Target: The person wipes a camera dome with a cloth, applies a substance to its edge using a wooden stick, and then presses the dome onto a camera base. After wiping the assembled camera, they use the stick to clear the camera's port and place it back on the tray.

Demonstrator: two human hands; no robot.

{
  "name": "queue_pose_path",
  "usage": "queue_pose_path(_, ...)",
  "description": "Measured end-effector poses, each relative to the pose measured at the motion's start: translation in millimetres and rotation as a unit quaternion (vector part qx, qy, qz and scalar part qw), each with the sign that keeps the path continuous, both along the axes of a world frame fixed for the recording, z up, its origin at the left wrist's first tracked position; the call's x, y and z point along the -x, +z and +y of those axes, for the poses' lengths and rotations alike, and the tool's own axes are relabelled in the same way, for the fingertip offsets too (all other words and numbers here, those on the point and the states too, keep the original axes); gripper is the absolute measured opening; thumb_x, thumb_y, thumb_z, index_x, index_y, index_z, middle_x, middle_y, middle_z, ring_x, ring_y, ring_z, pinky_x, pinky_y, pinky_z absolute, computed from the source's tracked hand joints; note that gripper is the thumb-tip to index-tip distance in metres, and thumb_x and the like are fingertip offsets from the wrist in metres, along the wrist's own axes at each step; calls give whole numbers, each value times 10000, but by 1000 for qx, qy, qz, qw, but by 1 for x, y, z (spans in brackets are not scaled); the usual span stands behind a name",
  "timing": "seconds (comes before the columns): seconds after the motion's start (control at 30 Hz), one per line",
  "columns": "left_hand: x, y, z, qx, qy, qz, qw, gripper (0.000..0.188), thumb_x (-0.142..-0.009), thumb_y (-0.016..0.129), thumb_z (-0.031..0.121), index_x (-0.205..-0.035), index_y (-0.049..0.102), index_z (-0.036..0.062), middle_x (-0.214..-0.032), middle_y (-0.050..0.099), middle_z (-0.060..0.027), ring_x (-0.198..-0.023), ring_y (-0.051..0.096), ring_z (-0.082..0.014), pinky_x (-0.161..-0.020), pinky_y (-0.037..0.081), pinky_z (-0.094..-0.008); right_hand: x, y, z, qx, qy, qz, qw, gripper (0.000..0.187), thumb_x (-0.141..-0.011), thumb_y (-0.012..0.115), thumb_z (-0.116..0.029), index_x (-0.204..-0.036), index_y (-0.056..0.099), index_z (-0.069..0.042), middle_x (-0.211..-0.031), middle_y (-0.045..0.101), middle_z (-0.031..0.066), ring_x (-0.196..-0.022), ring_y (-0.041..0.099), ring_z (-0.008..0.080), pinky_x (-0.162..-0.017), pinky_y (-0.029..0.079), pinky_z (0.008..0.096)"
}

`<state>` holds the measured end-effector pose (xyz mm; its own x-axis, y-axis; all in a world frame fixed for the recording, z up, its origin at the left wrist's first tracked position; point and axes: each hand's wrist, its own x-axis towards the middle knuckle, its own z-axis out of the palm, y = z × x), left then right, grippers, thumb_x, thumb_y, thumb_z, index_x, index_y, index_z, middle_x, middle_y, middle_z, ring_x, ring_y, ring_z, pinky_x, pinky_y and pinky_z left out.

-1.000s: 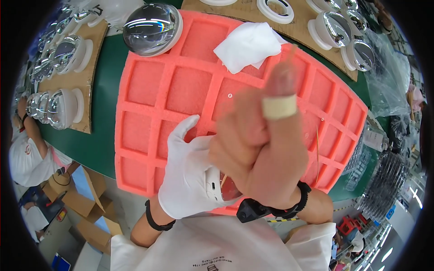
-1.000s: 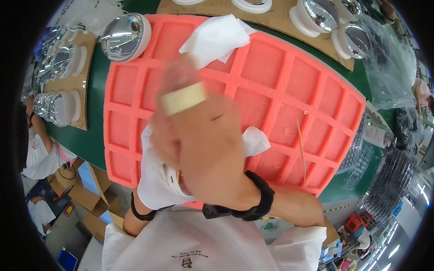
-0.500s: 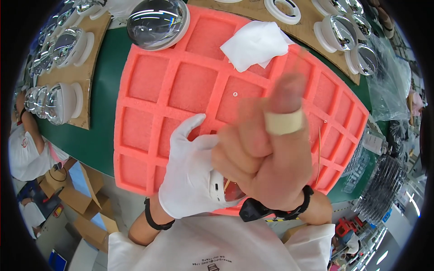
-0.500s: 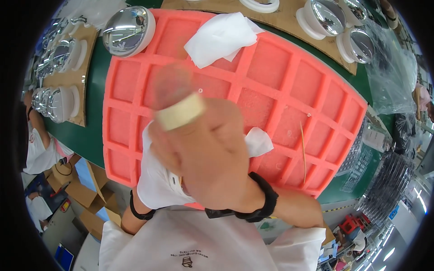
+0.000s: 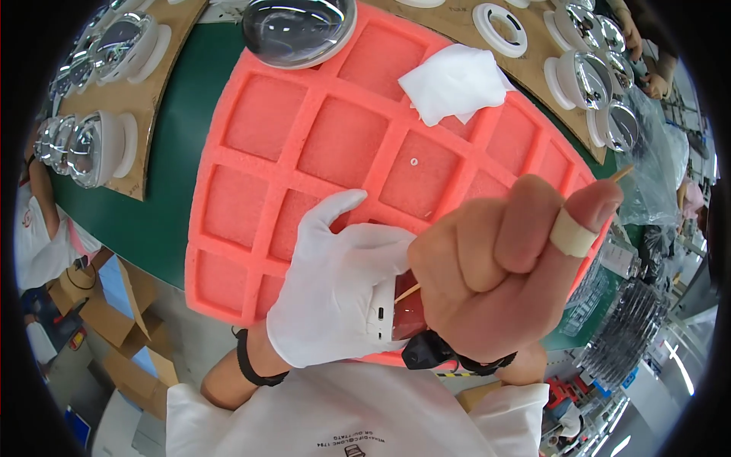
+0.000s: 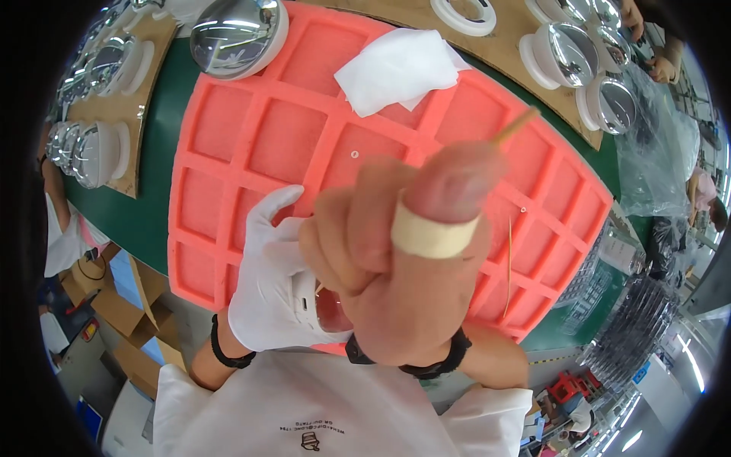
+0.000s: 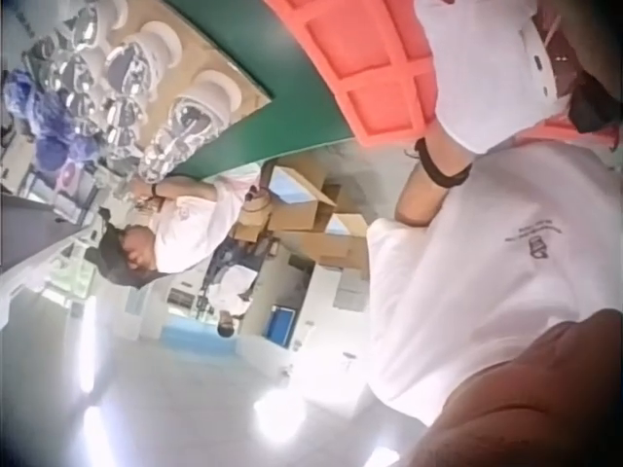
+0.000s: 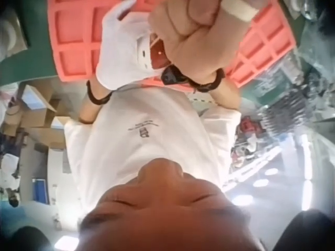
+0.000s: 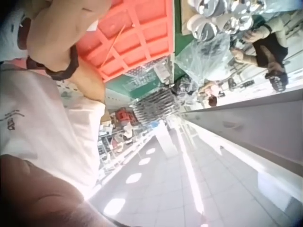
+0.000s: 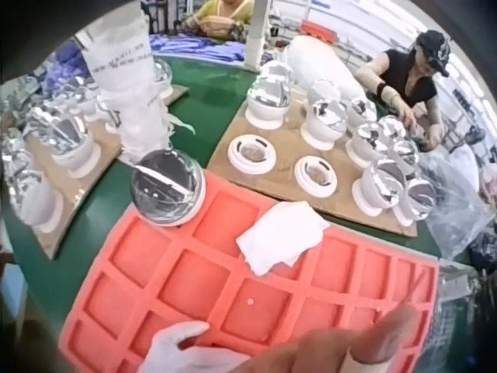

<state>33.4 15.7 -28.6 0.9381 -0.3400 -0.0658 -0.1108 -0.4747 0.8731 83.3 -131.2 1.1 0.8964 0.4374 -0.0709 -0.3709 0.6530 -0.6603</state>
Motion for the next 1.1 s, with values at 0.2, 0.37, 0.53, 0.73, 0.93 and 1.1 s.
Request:
queue_pose_path(0.2, 5, -1, -2, 71, 58, -41, 995, 295, -755, 595, 29, -1000, 716, 139, -914, 697, -8, -914, 640, -178, -1126, 258, -445, -2, -2, 9, 8, -43, -5, 999, 429, -1038, 409, -505, -808, 503, -154, -497, 227, -52, -359, 168, 90, -371, 152, 260)
queue_pose_path(0.37, 0, 4, 0, 2, 25, -25, 999, 292, -752, 597, 8, -987, 715, 136, -893, 690, 0, -916, 641, -182, -1121, 270, -444, 2, -4, 12, 6, -44, -23, 999, 352, -1067, 428, -420, -875, 561, -156, -513, 207, -56, -354, 159, 78, -369, 142, 243)
queue_pose_path(0.53, 2, 4, -5, 78, 74, -21, 994, 307, -756, 572, -30, -976, 717, 127, -895, 693, -6, -916, 639, -187, -1118, 285, -438, 6, -7, -3, 13, 101, -86, 991, 585, -1062, 224, -583, -709, 333, -129, -494, 185, -42, -363, 135, 97, -355, 132, 278)
queue_pose_path(0.73, 1, 3, 0, 10, 18, -32, 999, 304, -745, 573, -26, -969, 716, 122, -895, 697, -8, -927, 637, -186, -1121, 287, -443, 0, 0, 4, 21, -35, -19, 999, 574, -1035, 290, -594, -722, 397, -124, -511, 217, -25, -404, 226, 114, -397, 206, 279)
queue_pose_path(0.93, 4, -3, -2, 42, 52, -19, 998, 267, -752, 587, -9, -955, 708, 115, -910, 695, -12, -948, 632, -183, -1117, 297, -443, 5, -13, 2, -86, -33, -12, 996, 403, -1068, 415, -313, -800, 519, -30, -629, 516, 39, -534, 485, 114, -456, 358, 284)
queue_pose_path(1.1, 3, 5, -1, 83, 50, -33, 995, 222, -752, 635, 35, -952, 697, 109, -905, 684, -17, -959, 628, -177, -1110, 300, -440, 10, 2, -1, 84, 62, -110, 988, 595, -1057, 214, -589, -690, 311, -131, -458, 193, -46, -359, 120, 101, -350, 123, 273)
